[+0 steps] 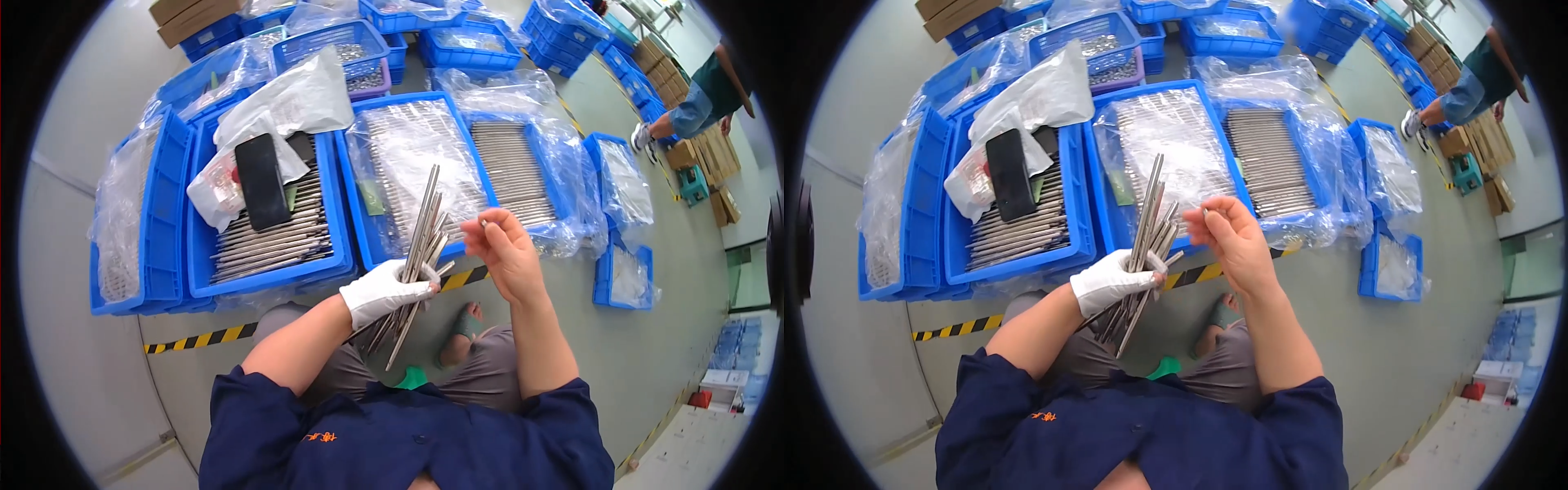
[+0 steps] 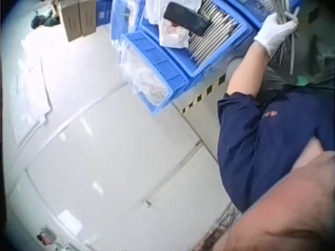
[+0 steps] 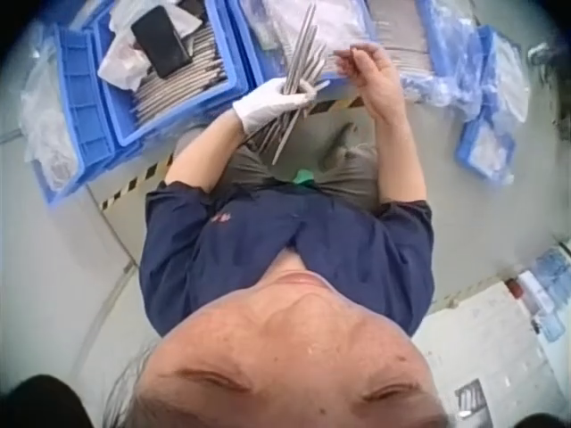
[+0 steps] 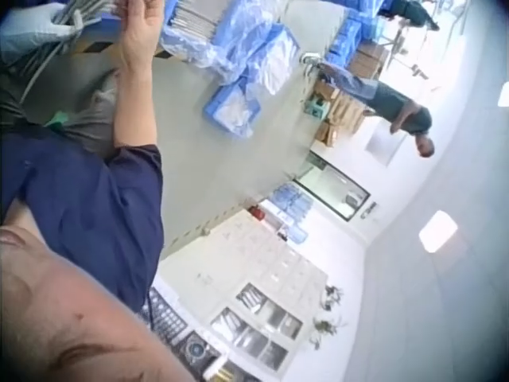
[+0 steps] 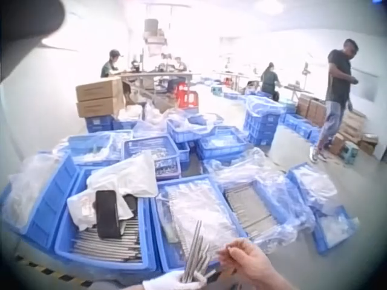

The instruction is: Inspecting and sorting long metal rods into different bins in a factory environment.

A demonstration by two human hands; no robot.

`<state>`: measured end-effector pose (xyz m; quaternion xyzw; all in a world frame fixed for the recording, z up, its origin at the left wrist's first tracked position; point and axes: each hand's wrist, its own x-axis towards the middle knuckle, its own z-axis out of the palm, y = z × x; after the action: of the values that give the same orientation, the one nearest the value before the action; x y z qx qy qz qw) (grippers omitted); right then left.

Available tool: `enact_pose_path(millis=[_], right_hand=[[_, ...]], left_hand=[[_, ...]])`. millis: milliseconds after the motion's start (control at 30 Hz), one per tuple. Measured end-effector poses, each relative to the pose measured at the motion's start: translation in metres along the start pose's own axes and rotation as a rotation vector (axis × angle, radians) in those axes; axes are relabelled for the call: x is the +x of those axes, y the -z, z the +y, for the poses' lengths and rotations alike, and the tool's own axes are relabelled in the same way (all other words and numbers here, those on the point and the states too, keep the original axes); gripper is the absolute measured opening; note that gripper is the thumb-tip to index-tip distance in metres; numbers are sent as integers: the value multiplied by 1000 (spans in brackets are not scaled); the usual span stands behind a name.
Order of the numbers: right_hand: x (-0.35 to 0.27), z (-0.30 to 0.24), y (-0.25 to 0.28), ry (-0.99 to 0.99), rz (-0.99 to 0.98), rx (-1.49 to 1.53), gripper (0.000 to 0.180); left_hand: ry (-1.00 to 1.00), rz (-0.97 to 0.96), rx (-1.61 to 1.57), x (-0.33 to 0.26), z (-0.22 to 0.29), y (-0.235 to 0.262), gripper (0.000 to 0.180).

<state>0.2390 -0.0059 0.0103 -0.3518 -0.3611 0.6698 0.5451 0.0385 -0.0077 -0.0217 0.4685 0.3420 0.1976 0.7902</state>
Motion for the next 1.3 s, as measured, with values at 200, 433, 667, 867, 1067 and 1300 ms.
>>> enact_pose_path(millis=[200, 433, 667, 867, 1067, 1300], right_hand=[[13, 10, 12, -124, 126, 123, 15], [19, 13, 8, -246, 168, 108, 15], [23, 18, 10, -193, 203, -111, 7], [26, 19, 4, -204, 174, -550, 21], [22, 4, 11, -193, 173, -413, 18], [15, 6, 21, -48, 197, -289, 17]], left_hand=[[113, -40, -28, 4, -7, -15, 25], [99, -48, -24, 6, -7, -12, 24], [77, -83, -47, 6, -7, -16, 23], [88, -87, 35, 9, -16, -15, 24], [123, -52, -33, 7, -7, -13, 27], [95, -72, -70, 0, -3, -11, 28]])
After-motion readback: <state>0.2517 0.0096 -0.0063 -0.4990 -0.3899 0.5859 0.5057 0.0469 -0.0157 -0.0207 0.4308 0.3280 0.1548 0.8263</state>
